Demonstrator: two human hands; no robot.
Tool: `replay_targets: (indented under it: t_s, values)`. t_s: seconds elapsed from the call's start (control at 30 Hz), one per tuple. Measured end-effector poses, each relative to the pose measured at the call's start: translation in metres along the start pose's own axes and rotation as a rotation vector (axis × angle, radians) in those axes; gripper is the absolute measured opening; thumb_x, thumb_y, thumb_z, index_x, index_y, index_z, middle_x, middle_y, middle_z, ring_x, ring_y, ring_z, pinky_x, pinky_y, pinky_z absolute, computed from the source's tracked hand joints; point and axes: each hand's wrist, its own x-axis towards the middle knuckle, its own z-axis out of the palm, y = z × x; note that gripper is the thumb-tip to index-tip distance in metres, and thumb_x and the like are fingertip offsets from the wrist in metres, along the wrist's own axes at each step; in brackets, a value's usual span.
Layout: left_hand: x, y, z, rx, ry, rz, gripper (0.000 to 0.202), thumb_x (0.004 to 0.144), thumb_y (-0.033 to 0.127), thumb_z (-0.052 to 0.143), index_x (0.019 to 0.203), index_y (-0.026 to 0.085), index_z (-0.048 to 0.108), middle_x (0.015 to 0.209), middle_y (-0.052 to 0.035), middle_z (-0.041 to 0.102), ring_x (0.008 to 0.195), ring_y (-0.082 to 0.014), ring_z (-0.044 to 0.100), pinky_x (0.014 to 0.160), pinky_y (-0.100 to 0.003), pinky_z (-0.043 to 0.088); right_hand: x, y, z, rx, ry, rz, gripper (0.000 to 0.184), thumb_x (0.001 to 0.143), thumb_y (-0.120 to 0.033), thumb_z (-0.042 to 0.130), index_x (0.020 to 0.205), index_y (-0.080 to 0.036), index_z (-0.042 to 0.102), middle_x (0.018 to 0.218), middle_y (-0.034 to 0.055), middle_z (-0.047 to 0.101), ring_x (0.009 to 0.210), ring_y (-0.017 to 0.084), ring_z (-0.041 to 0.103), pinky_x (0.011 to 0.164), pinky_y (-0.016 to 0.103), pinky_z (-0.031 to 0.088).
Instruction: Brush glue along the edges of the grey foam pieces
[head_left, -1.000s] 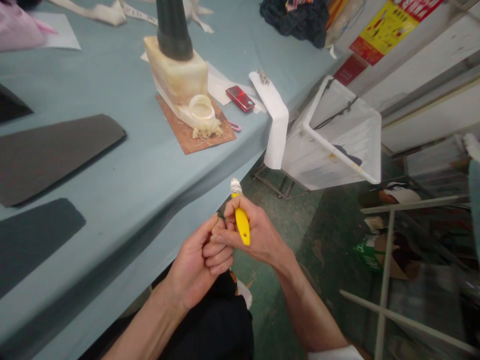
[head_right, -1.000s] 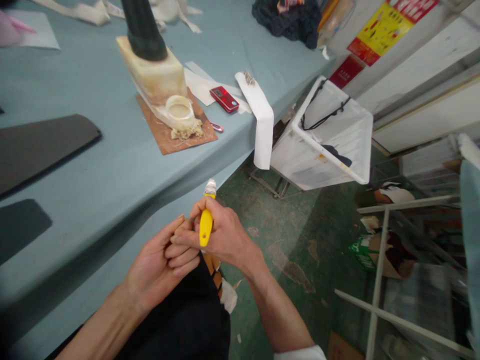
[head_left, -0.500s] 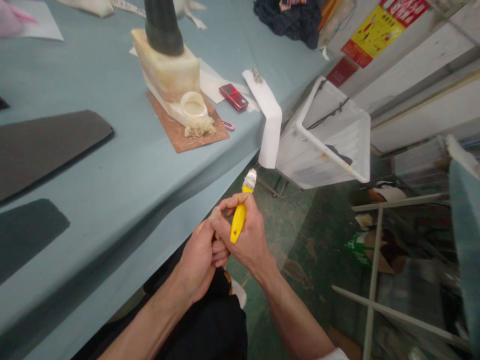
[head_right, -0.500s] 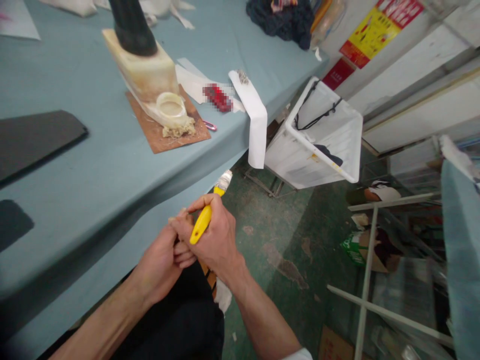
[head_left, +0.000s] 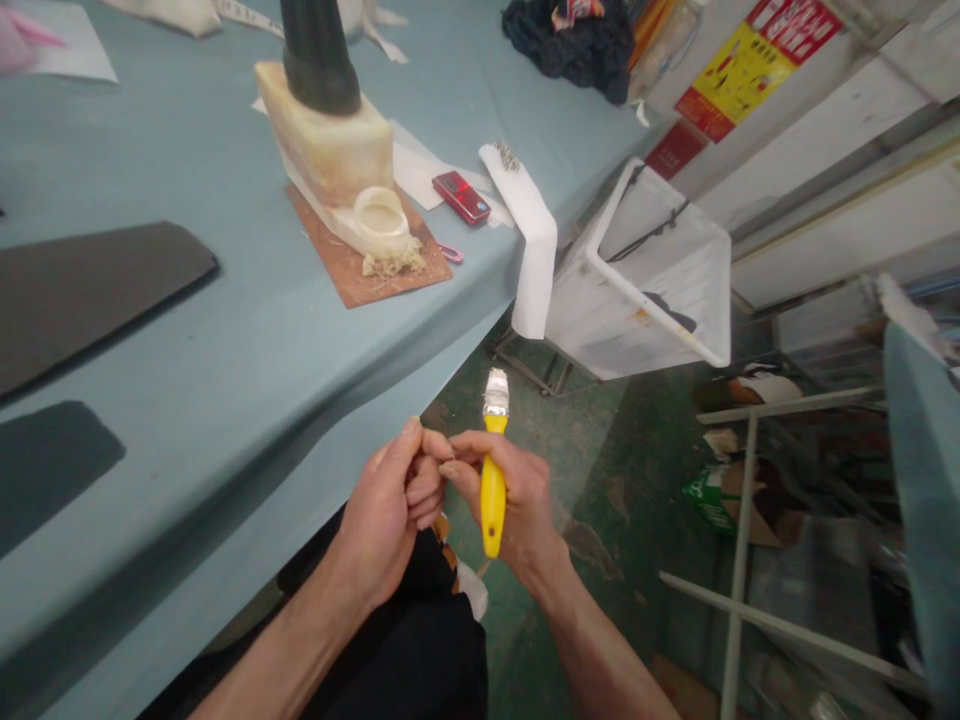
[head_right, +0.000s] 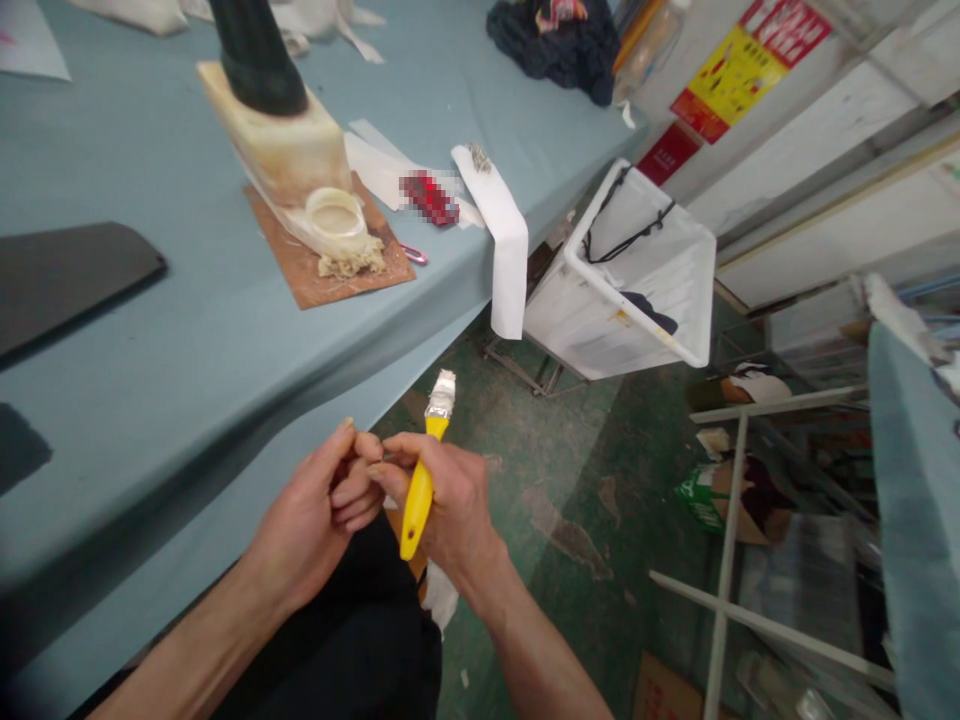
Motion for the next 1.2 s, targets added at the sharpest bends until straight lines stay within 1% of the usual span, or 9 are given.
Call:
replay_targets:
  t_s: [0.23, 0.33, 0.5, 0.63, 0.73, 0.83, 1.03, 1.13, 1.2]
  values:
    - [-0.005, -0.004, -0.007, 0.428, 0.096, 0.343, 0.056, 0.095, 0.072, 0.064, 0.09, 0.018, 0.076, 0.057, 0.0048, 0.042, 0.053, -0.0113, 0.035, 0.051, -0.024, 0.032, 0.004, -0.001, -0.003, -0.309, -0.072, 0.009, 0.023, 0.107, -0.031, 0.06, 0.089, -0.023, 0.071, 0.071, 0.0014, 0.076, 0.061, 0.014, 0.069, 0.062, 0.025, 0.047]
    - [-0.006, -0.005, -0.012, 0.574, 0.083, 0.391, 0.051, 0.098, 0.067, 0.063, 0.094, 0.019, 0.079, 0.063, 0.0017, 0.051, 0.058, -0.013, 0.041, 0.053, -0.026, 0.032, 0.004, 0.0, -0.004, -0.345, -0.037, -0.055, 0.025, 0.101, -0.024, 0.058, 0.077, -0.024, 0.064, 0.059, -0.002, 0.065, 0.051, 0.012, 0.06, 0.057, 0.026, 0.041]
    - [-0.002, -0.006, -0.013, 0.428, 0.011, 0.291, 0.062, 0.095, 0.077, 0.061, 0.091, 0.018, 0.078, 0.055, 0.0049, 0.042, 0.053, -0.0123, 0.037, 0.053, -0.026, 0.032, 0.003, -0.003, -0.008, -0.051, 0.166, 0.102, 0.029, 0.101, -0.026, 0.053, 0.072, -0.025, 0.053, 0.053, -0.0054, 0.055, 0.048, 0.012, 0.054, 0.055, 0.026, 0.043]
    - [0.001, -0.009, -0.014, 0.252, -0.01, 0.219, 0.065, 0.091, 0.081, 0.062, 0.087, 0.018, 0.075, 0.055, 0.0049, 0.046, 0.052, -0.0118, 0.041, 0.053, -0.025, 0.038, 0.004, 0.0, -0.012, -0.111, 0.095, 0.084, 0.032, 0.102, -0.028, 0.059, 0.07, -0.025, 0.054, 0.053, -0.0055, 0.058, 0.046, 0.011, 0.053, 0.054, 0.026, 0.043]
    - [0.004, -0.01, -0.016, 0.201, -0.007, 0.189, 0.062, 0.088, 0.08, 0.07, 0.082, 0.018, 0.072, 0.054, 0.0052, 0.049, 0.05, -0.0109, 0.043, 0.052, -0.024, 0.041, 0.004, 0.007, -0.011, -0.198, 0.069, 0.12, 0.005, 0.096, -0.028, 0.067, 0.099, -0.024, 0.067, 0.078, -0.0015, 0.077, 0.057, 0.013, 0.066, 0.06, 0.026, 0.051]
    - [0.005, -0.009, -0.017, 0.222, -0.016, 0.161, 0.056, 0.081, 0.071, 0.084, 0.091, 0.017, 0.076, 0.061, 0.0029, 0.062, 0.054, -0.0105, 0.053, 0.056, -0.023, 0.047, 0.002, 0.014, -0.011, -0.232, 0.116, 0.21, 0.024, 0.095, -0.031, 0.068, 0.118, -0.023, 0.066, 0.093, 0.0023, 0.083, 0.073, 0.016, 0.077, 0.069, 0.028, 0.059]
    - [0.005, -0.004, -0.011, 0.196, -0.003, 0.118, 0.059, 0.069, 0.062, 0.096, 0.099, 0.015, 0.078, 0.083, -0.0067, 0.079, 0.065, -0.0154, 0.07, 0.063, -0.026, 0.059, 0.0, 0.012, -0.017, -0.182, 0.175, 0.23, 0.015, 0.102, -0.034, 0.062, 0.095, -0.023, 0.068, 0.076, 0.0008, 0.081, 0.057, 0.014, 0.071, 0.057, 0.024, 0.055]
    - [0.004, -0.004, -0.01, 0.236, -0.014, 0.096, 0.06, 0.069, 0.068, 0.093, 0.09, 0.015, 0.076, 0.07, -0.0051, 0.076, 0.053, -0.0138, 0.065, 0.052, -0.024, 0.053, 0.002, 0.006, -0.015, -0.164, 0.183, 0.199, 0.023, 0.102, -0.035, 0.064, 0.083, -0.023, 0.064, 0.07, 0.0, 0.079, 0.05, 0.012, 0.066, 0.051, 0.022, 0.051]
    - [0.004, -0.005, -0.009, 0.258, -0.024, 0.064, 0.062, 0.072, 0.076, 0.087, 0.08, 0.016, 0.071, 0.052, -0.0005, 0.065, 0.042, -0.013, 0.057, 0.045, -0.023, 0.047, 0.003, 0.004, -0.012, -0.147, 0.172, 0.191, 0.024, 0.102, -0.035, 0.064, 0.082, -0.023, 0.064, 0.069, -0.0003, 0.078, 0.047, 0.011, 0.063, 0.049, 0.022, 0.049]
